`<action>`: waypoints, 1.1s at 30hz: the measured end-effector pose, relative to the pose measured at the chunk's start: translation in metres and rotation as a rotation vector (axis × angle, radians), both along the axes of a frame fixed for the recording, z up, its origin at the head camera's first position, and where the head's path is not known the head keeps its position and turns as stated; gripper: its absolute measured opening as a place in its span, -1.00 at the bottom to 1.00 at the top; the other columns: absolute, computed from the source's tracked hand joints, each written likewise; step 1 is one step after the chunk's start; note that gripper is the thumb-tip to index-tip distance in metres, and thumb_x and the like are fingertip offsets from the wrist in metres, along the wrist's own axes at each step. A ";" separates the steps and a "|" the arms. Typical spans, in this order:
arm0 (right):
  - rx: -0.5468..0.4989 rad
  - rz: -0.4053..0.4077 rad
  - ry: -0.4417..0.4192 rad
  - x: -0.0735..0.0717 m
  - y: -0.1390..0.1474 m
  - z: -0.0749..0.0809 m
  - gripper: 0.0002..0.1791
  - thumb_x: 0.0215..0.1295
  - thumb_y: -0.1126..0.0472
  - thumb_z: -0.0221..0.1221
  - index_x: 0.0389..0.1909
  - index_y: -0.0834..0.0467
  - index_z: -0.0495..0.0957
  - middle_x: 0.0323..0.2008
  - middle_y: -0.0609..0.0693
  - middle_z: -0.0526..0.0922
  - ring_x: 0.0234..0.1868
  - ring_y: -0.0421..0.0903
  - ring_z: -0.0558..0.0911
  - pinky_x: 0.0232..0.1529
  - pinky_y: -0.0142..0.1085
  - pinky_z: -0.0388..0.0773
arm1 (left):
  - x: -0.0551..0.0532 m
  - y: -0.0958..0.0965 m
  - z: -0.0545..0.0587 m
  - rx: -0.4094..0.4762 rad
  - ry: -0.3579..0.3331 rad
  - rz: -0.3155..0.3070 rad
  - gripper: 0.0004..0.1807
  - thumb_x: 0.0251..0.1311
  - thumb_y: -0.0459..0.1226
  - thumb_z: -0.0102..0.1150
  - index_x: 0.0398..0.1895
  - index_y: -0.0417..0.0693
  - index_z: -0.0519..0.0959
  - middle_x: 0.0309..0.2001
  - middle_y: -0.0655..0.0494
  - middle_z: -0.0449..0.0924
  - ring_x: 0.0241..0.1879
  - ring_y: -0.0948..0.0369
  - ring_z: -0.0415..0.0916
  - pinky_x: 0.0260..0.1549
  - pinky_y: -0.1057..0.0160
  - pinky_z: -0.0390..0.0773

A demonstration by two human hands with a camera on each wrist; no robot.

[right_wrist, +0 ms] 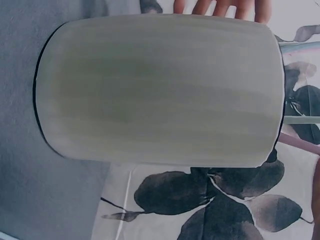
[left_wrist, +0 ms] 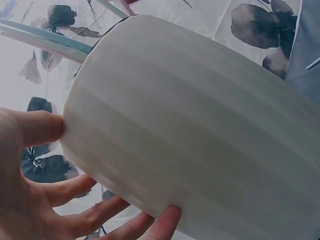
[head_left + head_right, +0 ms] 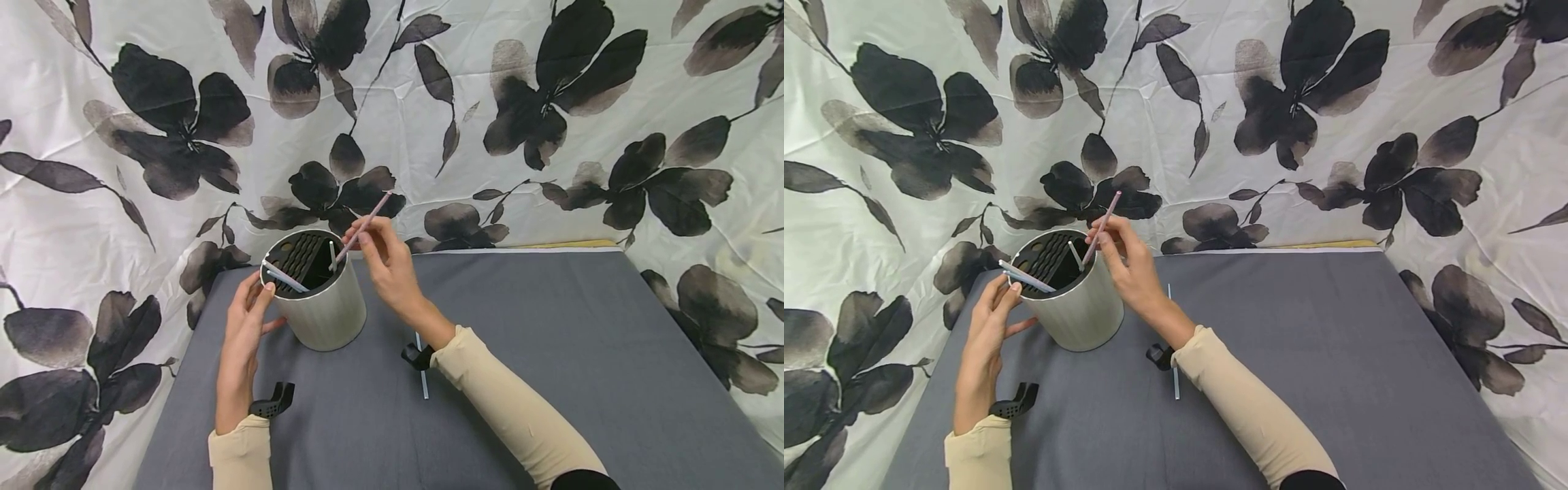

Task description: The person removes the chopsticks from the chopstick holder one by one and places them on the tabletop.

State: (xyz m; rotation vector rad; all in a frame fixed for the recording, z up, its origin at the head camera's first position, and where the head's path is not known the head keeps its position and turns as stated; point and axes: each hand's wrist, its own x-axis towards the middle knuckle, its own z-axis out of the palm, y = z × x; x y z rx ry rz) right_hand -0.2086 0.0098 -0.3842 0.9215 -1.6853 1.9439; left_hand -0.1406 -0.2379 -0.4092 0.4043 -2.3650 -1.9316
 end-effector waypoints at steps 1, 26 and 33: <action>-0.029 -0.018 0.006 0.000 0.001 0.001 -0.79 0.63 0.42 -0.06 0.15 0.42 0.38 -0.03 0.38 0.58 0.00 0.16 0.72 0.10 -0.06 0.71 | 0.000 0.000 0.000 0.000 0.002 0.000 -0.27 0.52 0.13 0.06 0.64 0.18 0.17 0.63 0.06 0.17 0.53 0.09 0.24 0.05 0.06 0.73; -0.284 -0.169 -0.284 0.002 0.055 -0.026 -0.74 0.67 0.27 -0.04 0.18 0.35 0.38 -0.16 -0.01 0.50 -0.20 -0.11 0.69 -0.09 -0.31 0.71 | -0.002 -0.002 0.001 0.002 0.005 -0.016 -0.26 0.53 0.14 0.04 0.66 0.19 0.14 0.63 0.00 0.15 0.54 0.06 0.23 0.19 -0.15 0.63; -0.044 -0.271 -0.547 0.005 0.080 -0.047 -0.71 0.62 0.26 0.07 0.21 0.29 0.55 -0.27 -0.11 0.59 -0.36 -0.23 0.68 -0.31 -0.44 0.64 | -0.001 -0.003 0.000 0.004 0.011 -0.018 -0.27 0.54 0.11 0.03 0.65 0.16 0.14 0.62 -0.01 0.15 0.54 0.07 0.23 0.16 -0.12 0.66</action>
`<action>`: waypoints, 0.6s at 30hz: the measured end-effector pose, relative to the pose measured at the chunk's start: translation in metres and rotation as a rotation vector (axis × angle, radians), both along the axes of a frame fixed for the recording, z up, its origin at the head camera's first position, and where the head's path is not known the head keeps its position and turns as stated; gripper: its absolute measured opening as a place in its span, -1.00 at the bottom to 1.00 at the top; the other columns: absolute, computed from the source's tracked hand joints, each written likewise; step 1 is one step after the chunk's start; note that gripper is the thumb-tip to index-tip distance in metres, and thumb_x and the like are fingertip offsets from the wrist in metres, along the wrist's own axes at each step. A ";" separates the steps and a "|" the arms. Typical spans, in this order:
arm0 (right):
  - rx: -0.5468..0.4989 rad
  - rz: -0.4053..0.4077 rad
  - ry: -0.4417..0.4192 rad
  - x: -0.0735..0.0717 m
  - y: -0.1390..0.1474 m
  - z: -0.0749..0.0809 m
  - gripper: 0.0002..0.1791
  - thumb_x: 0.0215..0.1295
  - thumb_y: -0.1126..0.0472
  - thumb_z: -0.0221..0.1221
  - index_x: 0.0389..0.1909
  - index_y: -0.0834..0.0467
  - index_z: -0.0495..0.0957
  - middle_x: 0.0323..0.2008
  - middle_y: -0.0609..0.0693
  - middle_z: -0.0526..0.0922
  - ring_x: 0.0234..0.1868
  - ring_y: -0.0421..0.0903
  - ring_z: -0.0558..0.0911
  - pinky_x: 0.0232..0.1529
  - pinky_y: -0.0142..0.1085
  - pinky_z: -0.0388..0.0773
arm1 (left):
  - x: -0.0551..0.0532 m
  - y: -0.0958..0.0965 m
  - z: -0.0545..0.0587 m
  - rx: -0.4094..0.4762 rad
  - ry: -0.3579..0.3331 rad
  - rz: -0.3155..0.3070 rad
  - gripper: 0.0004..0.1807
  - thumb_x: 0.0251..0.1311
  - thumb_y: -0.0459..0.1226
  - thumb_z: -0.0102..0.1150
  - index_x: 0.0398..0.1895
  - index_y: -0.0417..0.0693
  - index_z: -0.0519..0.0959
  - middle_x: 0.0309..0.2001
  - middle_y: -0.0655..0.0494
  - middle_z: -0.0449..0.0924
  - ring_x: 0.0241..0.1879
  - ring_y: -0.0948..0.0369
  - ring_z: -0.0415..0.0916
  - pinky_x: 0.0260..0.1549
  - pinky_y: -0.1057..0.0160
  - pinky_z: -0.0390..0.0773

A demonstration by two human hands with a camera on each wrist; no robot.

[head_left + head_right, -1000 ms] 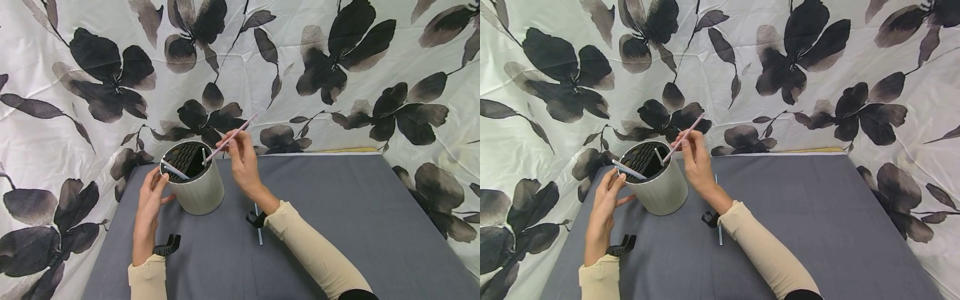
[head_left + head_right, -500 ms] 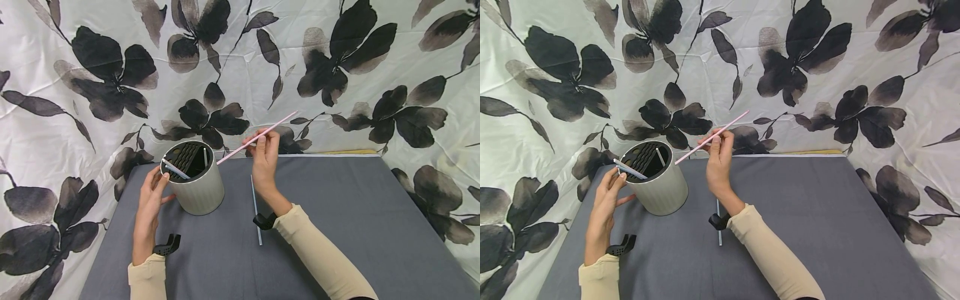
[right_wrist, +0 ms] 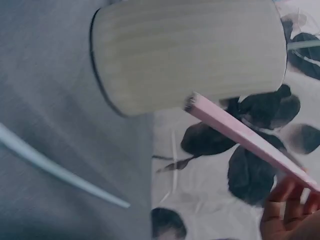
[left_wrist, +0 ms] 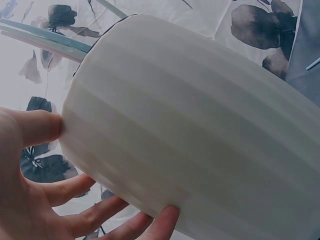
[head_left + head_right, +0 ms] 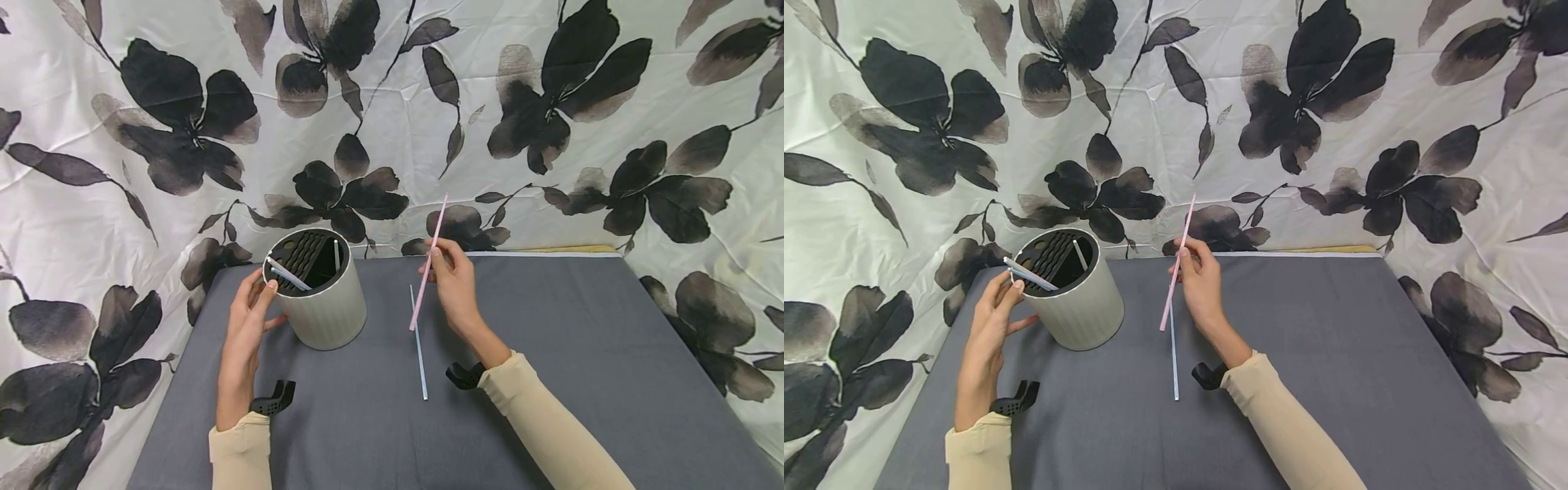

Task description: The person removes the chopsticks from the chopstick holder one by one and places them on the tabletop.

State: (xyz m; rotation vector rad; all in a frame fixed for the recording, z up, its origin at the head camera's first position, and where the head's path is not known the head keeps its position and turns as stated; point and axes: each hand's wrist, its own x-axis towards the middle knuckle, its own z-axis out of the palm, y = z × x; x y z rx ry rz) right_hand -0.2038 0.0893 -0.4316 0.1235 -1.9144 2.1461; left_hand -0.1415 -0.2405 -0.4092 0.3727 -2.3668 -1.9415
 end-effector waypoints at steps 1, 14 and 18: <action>0.037 -0.005 -0.041 0.001 0.003 -0.003 -0.71 0.62 0.26 0.07 0.21 0.28 0.57 -0.27 -0.11 0.58 -0.38 -0.23 0.68 -0.33 -0.45 0.63 | 0.000 0.000 0.000 -0.001 0.000 -0.001 -0.27 0.54 0.11 0.03 0.65 0.16 0.14 0.62 -0.01 0.15 0.55 0.07 0.23 0.16 -0.11 0.66; 0.272 0.005 -0.318 0.014 0.048 -0.044 -0.65 0.63 0.25 0.05 0.29 0.33 0.50 -0.09 0.25 0.61 -0.42 -0.23 0.66 -0.39 -0.35 0.63 | 0.000 0.001 -0.001 0.020 0.001 -0.002 -0.31 0.54 0.10 0.04 0.63 0.17 0.19 0.57 0.01 0.23 0.50 0.11 0.27 0.06 0.06 0.71; 0.320 -0.003 -0.348 0.019 0.060 -0.055 -0.66 0.60 0.30 0.07 0.25 0.38 0.50 -0.12 0.31 0.63 -0.47 -0.23 0.63 -0.43 -0.30 0.65 | -0.001 0.000 -0.001 0.016 0.007 -0.001 -0.30 0.54 0.10 0.04 0.63 0.16 0.18 0.58 0.00 0.22 0.51 0.11 0.26 0.10 -0.02 0.69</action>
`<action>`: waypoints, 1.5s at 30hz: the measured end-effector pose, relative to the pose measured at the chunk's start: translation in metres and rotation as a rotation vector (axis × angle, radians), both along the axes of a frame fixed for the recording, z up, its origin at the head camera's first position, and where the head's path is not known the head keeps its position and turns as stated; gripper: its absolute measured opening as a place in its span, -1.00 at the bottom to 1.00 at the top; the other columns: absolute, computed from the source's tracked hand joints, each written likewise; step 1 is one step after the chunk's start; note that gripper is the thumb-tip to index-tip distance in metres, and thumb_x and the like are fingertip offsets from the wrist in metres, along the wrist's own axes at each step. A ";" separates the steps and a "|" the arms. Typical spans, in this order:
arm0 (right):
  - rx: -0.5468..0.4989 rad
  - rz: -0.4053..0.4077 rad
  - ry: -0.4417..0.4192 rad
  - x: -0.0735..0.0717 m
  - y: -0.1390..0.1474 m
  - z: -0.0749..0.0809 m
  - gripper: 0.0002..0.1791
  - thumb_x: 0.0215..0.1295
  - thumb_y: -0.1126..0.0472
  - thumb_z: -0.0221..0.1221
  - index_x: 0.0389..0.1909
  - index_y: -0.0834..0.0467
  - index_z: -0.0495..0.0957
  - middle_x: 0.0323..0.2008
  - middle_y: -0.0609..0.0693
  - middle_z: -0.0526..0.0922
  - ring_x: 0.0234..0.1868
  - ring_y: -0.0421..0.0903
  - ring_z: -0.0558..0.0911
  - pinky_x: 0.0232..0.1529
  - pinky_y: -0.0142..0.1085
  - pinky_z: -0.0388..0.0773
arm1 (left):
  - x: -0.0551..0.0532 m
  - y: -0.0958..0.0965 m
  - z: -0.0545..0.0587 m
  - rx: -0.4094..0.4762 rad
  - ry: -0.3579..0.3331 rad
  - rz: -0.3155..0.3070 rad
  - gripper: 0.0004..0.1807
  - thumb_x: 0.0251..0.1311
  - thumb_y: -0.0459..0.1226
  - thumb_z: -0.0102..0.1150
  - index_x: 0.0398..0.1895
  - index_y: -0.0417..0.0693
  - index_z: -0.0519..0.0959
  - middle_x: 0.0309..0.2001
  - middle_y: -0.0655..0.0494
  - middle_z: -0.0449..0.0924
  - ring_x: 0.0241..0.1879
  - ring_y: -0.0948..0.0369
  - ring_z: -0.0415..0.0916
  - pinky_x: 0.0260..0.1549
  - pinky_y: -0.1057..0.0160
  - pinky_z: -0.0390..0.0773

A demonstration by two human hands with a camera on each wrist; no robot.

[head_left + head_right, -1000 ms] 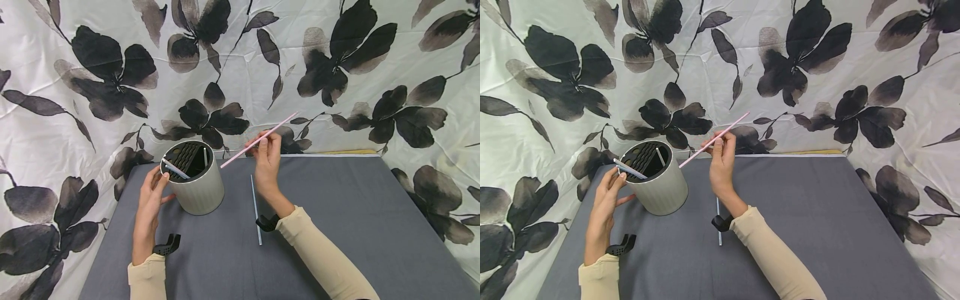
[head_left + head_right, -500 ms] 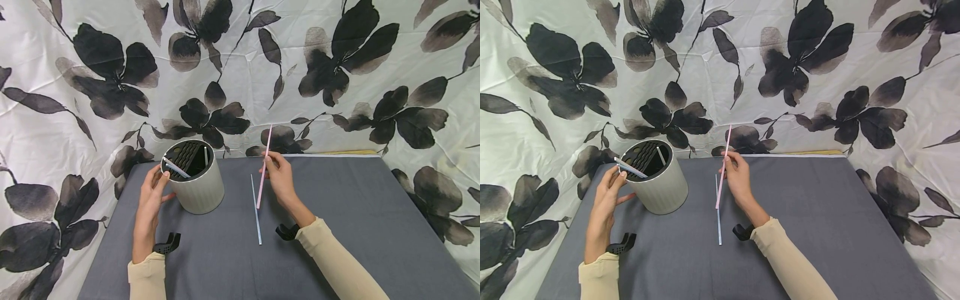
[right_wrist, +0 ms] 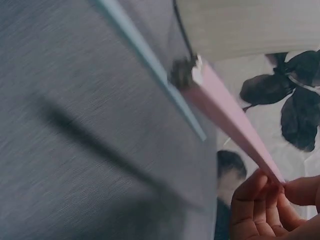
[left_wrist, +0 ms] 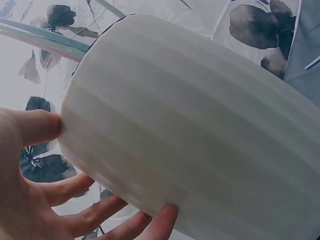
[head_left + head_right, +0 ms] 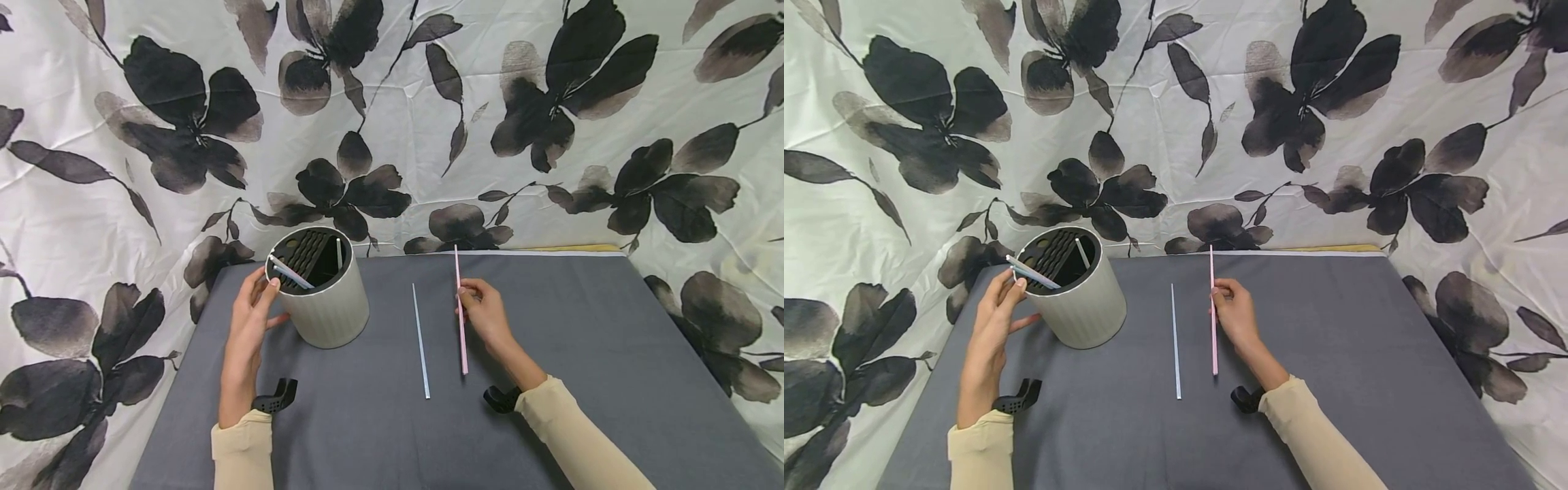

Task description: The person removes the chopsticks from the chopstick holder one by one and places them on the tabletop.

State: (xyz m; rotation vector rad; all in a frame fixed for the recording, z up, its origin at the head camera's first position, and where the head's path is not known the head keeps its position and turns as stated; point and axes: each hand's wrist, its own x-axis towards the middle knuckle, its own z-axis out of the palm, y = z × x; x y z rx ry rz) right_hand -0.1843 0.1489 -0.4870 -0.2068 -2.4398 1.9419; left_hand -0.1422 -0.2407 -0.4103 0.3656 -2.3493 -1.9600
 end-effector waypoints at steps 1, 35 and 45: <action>0.011 -0.001 -0.006 0.001 0.002 -0.003 -0.67 0.58 0.32 0.08 0.24 0.40 0.51 -0.15 0.30 0.63 -0.49 -0.23 0.61 -0.45 -0.30 0.65 | 0.000 0.000 0.000 -0.001 0.002 0.000 -0.30 0.54 0.10 0.04 0.63 0.16 0.18 0.58 0.00 0.22 0.51 0.11 0.26 0.09 -0.02 0.69; 0.474 0.047 -0.075 0.012 0.010 -0.040 -0.75 0.38 0.31 0.25 0.02 0.30 0.63 -0.55 0.07 0.73 -0.77 -0.26 0.57 -0.62 -0.34 0.56 | 0.000 0.000 -0.003 0.000 0.011 0.006 -0.31 0.54 0.10 0.05 0.62 0.14 0.20 0.56 -0.01 0.25 0.50 0.09 0.28 0.11 -0.08 0.68; 0.475 -0.026 0.045 0.011 0.000 -0.033 -0.77 0.41 0.25 0.25 -0.01 0.27 0.67 -0.45 0.06 0.76 -0.65 -0.27 0.50 -0.55 -0.37 0.42 | 0.001 0.000 -0.003 0.011 0.023 0.005 -0.31 0.54 0.09 0.04 0.62 0.13 0.20 0.57 -0.01 0.23 0.50 0.10 0.27 0.00 0.08 0.70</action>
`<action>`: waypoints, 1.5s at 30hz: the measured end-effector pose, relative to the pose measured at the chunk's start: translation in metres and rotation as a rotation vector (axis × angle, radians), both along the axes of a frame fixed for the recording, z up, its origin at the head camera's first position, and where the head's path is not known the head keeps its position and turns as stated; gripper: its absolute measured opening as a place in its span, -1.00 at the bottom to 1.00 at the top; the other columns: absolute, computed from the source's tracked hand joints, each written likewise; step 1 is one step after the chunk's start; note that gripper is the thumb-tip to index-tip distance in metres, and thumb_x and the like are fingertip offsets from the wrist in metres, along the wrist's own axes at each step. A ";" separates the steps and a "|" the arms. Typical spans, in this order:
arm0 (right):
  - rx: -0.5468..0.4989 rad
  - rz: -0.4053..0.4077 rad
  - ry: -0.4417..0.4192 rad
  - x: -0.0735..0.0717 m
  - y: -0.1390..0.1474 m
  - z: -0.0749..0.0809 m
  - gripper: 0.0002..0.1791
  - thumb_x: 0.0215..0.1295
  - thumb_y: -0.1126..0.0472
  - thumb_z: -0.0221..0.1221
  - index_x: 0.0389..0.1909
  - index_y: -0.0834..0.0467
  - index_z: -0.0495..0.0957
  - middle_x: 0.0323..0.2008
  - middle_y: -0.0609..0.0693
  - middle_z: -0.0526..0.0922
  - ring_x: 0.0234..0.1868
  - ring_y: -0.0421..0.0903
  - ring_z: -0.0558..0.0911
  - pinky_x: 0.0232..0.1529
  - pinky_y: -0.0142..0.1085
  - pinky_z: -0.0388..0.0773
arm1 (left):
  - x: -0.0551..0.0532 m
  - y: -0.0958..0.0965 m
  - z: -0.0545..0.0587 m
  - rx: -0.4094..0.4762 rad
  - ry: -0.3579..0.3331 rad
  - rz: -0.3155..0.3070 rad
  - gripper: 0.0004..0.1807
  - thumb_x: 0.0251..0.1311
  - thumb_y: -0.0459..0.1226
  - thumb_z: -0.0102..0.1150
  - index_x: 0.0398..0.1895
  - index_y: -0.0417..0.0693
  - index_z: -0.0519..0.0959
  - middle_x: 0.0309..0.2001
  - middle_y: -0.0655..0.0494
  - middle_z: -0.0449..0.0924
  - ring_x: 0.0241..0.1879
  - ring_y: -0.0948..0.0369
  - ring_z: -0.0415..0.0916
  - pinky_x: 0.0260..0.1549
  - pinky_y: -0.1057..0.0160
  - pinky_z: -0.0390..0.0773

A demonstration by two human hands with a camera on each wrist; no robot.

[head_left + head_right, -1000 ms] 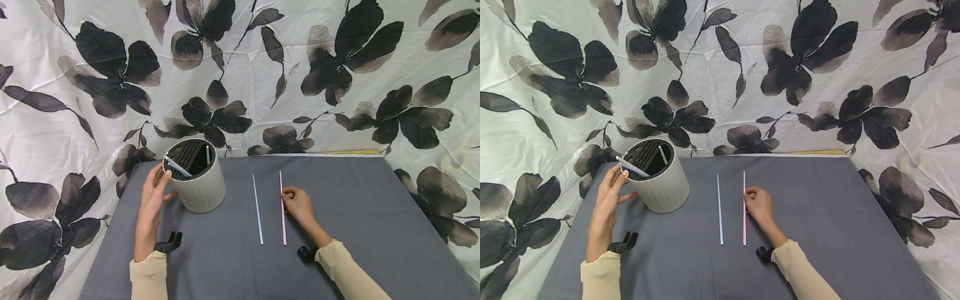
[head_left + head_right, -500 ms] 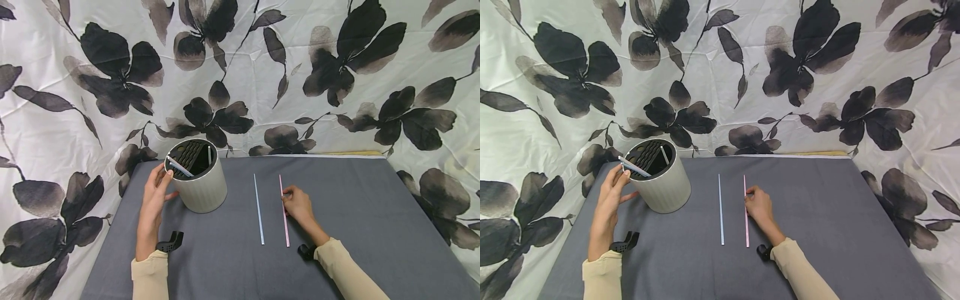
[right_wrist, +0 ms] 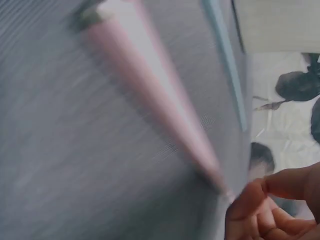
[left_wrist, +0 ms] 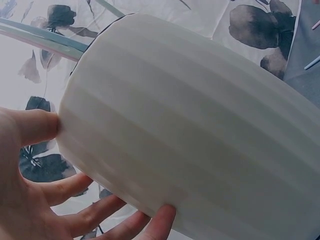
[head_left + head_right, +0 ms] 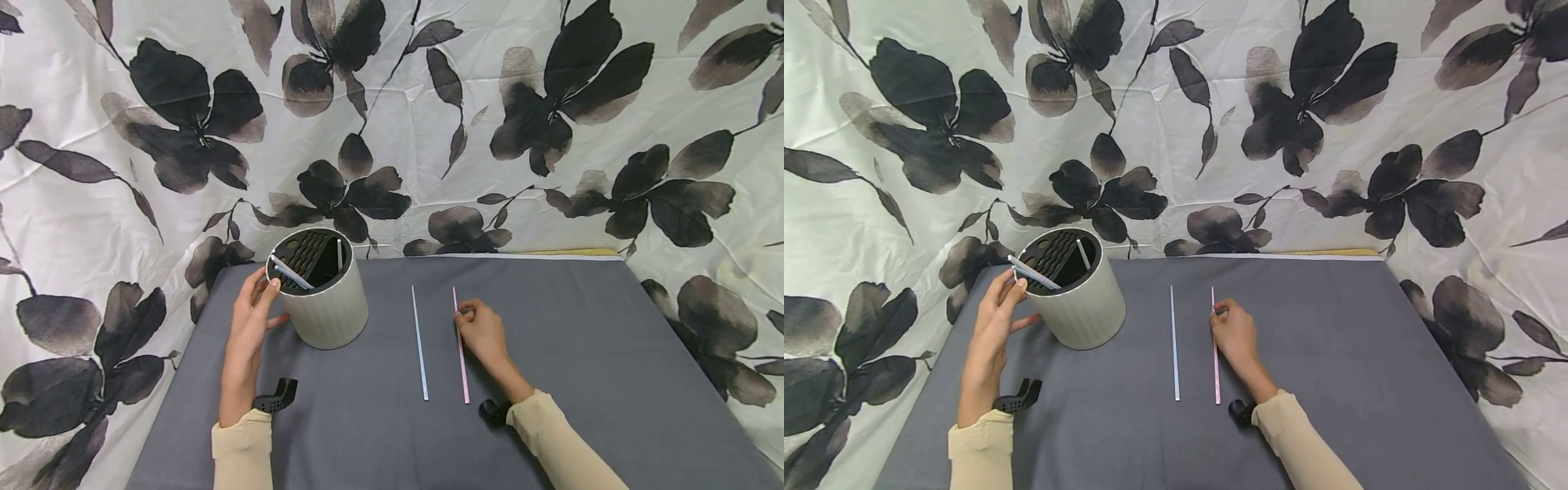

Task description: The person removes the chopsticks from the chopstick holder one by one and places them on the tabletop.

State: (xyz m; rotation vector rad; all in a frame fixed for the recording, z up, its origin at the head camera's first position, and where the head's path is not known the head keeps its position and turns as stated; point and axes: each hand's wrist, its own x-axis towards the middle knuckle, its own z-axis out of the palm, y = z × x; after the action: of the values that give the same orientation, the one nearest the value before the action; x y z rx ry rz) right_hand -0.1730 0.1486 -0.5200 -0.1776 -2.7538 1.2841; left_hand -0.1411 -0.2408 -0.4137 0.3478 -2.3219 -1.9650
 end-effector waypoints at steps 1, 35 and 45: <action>-0.011 0.003 0.025 -0.001 -0.003 0.003 -0.77 0.41 0.24 0.25 -0.02 0.26 0.67 -0.43 0.05 0.75 -0.60 -0.26 0.49 -0.51 -0.38 0.41 | 0.000 0.000 0.000 0.001 0.001 -0.001 -0.31 0.55 0.09 0.04 0.62 0.13 0.20 0.58 -0.01 0.23 0.50 0.10 0.27 -0.01 0.11 0.70; -0.151 0.604 0.477 -0.022 -0.128 0.122 -0.66 0.49 0.13 0.28 0.23 0.04 0.61 0.21 -0.04 0.61 0.22 -0.02 0.51 0.28 0.03 0.49 | -0.002 0.001 0.001 -0.002 -0.013 0.001 -0.30 0.53 0.11 0.06 0.63 0.16 0.20 0.59 0.01 0.21 0.52 0.09 0.25 0.07 0.00 0.69; -0.081 0.654 0.551 -0.023 -0.139 0.129 -0.83 0.42 0.24 0.34 -0.03 0.04 0.70 0.07 -0.04 0.65 0.15 -0.01 0.51 0.28 -0.06 0.40 | -0.001 0.003 0.001 -0.001 -0.012 0.009 -0.29 0.52 0.11 0.06 0.63 0.14 0.19 0.60 0.02 0.21 0.51 0.09 0.27 0.14 -0.09 0.66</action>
State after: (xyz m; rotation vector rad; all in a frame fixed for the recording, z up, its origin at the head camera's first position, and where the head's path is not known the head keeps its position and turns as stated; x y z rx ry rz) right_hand -0.1956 0.0094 -0.3911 0.9888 -2.3283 1.2918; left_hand -0.1420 -0.2378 -0.4132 0.3703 -2.3248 -1.9625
